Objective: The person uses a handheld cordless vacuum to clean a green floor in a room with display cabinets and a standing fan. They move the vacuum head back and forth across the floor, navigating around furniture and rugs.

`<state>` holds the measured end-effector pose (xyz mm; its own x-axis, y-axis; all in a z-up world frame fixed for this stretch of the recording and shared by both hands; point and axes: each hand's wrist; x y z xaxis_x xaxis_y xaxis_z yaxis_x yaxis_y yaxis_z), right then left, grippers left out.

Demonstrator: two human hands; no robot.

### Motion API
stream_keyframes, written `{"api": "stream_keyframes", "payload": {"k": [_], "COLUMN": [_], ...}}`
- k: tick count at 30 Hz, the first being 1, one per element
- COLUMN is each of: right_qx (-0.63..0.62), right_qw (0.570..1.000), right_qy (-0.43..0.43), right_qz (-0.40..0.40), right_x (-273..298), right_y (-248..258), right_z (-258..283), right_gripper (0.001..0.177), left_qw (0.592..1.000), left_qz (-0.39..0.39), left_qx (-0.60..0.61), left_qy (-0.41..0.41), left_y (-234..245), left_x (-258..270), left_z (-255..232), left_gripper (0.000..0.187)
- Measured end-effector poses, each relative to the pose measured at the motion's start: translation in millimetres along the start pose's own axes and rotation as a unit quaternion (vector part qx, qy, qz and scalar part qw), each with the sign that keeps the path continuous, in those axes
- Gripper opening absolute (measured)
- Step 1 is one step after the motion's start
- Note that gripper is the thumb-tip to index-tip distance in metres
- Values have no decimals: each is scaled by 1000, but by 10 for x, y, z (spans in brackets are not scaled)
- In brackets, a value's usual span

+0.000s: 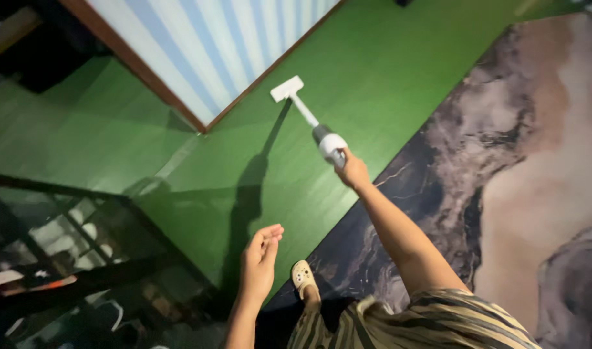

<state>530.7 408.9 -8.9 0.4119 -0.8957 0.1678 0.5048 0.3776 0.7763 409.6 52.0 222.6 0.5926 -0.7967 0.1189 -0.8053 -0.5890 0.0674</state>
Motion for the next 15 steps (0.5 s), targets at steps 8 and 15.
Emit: {"api": "stream_keyframes", "payload": {"k": [8,15], "right_qx": [-80,-46], "right_qw": [992,990], "right_qy": [-53,60], "right_qz": [83,120], "right_x": [48,1536], "right_y": [-80,511], "right_z": [361,-90], "right_gripper": [75,73], "left_qw": [999,975], "left_qz": [-28,6], "left_qx": [-24,-224], "left_qy": [10,2], "left_y": [-4,-1167], "left_x": [-105,336], "left_z": [341,1286], "left_gripper": [28,57]}}
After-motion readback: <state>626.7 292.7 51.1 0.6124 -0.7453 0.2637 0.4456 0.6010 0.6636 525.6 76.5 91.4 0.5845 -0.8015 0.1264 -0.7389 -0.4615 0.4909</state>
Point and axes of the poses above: each hand's wrist, its own x-axis away from the middle knuckle, its own y-axis out of the back of the hand, z = x × y, and after that the axes turned 5 degrees about -y, right-handed
